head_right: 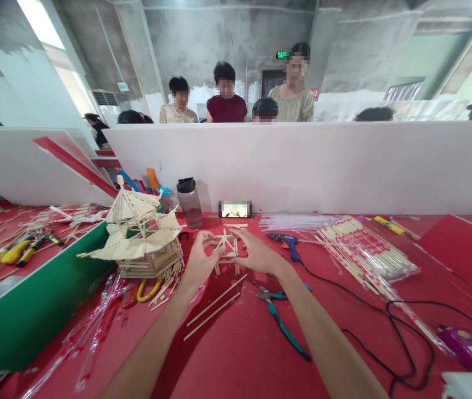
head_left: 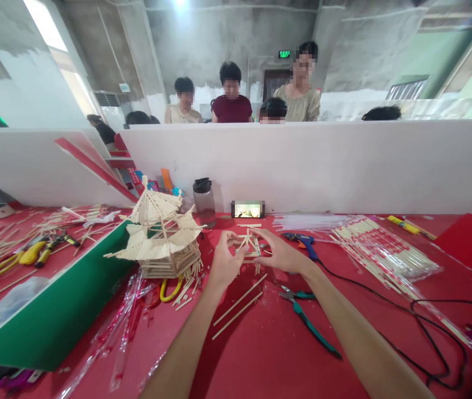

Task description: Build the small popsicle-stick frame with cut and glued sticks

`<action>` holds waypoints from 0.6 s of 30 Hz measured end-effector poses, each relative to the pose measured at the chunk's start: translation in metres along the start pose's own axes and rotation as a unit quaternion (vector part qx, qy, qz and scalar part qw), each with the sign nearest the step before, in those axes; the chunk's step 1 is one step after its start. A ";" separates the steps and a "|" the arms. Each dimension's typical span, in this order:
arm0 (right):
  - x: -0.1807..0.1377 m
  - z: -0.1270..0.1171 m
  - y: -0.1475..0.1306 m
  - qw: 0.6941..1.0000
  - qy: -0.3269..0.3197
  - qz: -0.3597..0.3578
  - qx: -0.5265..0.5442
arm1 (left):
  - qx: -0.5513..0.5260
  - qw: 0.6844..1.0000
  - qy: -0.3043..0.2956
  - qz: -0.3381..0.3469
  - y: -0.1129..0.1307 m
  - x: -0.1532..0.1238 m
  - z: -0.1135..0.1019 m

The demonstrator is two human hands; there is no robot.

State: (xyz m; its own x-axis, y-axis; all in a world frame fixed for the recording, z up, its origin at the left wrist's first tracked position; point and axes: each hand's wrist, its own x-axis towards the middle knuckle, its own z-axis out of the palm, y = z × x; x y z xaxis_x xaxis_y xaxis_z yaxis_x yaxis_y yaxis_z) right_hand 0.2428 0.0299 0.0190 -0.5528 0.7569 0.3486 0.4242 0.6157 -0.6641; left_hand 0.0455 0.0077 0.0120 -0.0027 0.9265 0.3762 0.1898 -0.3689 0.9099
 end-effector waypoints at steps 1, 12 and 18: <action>0.000 0.000 0.000 1.000 -0.001 0.000 -0.001 | 0.001 1.000 0.000 -0.001 0.000 0.000 0.000; -0.001 -0.001 0.001 1.000 -0.006 0.003 0.003 | -0.001 1.000 -0.004 -0.016 -0.005 0.002 0.000; -0.001 -0.002 0.001 1.000 -0.010 0.004 0.001 | -0.017 1.000 -0.002 -0.013 -0.007 0.002 0.001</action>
State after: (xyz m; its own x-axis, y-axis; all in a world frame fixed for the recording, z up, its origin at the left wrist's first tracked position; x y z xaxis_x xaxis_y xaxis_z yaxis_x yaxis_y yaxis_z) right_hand 0.2447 0.0305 0.0193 -0.5638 0.7570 0.3302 0.4268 0.6094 -0.6682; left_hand 0.0456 0.0125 0.0064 -0.0042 0.9361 0.3517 0.1558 -0.3468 0.9249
